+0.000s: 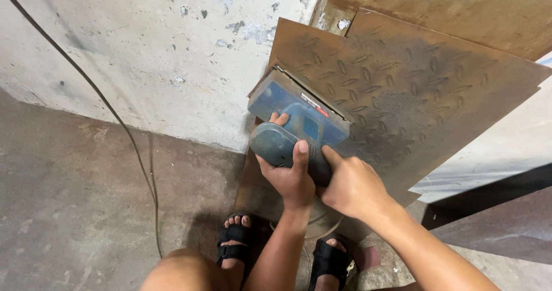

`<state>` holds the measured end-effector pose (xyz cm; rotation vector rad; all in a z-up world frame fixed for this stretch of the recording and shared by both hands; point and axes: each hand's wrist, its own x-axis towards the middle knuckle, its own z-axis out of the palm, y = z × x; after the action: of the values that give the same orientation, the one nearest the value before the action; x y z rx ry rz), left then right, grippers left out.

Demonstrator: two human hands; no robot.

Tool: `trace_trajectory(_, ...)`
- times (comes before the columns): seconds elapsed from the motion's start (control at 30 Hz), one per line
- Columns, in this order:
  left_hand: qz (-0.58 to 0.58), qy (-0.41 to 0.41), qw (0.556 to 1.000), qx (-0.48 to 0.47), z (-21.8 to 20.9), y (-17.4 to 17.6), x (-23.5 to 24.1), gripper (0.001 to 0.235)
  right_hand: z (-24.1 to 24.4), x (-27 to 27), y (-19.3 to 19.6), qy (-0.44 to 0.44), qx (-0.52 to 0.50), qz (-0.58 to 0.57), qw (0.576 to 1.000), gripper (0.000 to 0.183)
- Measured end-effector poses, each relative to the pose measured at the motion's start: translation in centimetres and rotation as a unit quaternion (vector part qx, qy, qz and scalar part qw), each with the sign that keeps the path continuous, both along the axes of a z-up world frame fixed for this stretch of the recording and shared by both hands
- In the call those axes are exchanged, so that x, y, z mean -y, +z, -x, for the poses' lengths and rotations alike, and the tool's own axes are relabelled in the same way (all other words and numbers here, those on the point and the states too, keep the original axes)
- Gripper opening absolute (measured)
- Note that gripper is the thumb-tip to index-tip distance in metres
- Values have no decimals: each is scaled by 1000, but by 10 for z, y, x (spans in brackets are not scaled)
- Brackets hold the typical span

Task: Using an electric orbital sander to smooth the surface and remove rust from a metal diamond plate.

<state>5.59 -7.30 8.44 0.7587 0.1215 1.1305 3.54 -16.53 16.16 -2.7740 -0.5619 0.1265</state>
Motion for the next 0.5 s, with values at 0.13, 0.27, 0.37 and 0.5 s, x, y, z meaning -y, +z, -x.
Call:
trace_trajectory(0.13, -8, 8, 1000, 0, 0, 5, -5, 60, 2, -5, 8, -7, -3, 18, 1000, 48)
trace_trajectory(0.27, -19, 6, 1000, 1, 0, 6, -9, 60, 1, -11, 15, -4, -10, 18, 1000, 46)
trace_trajectory(0.37, -11, 9, 1000, -5, 0, 9, -12, 59, -1, -16, 20, -8, -33, 23, 999, 50)
trace_trajectory(0.5, -7, 10, 1000, -9, -1, 14, -19, 57, -3, -28, 25, -23, -53, 26, 998, 57)
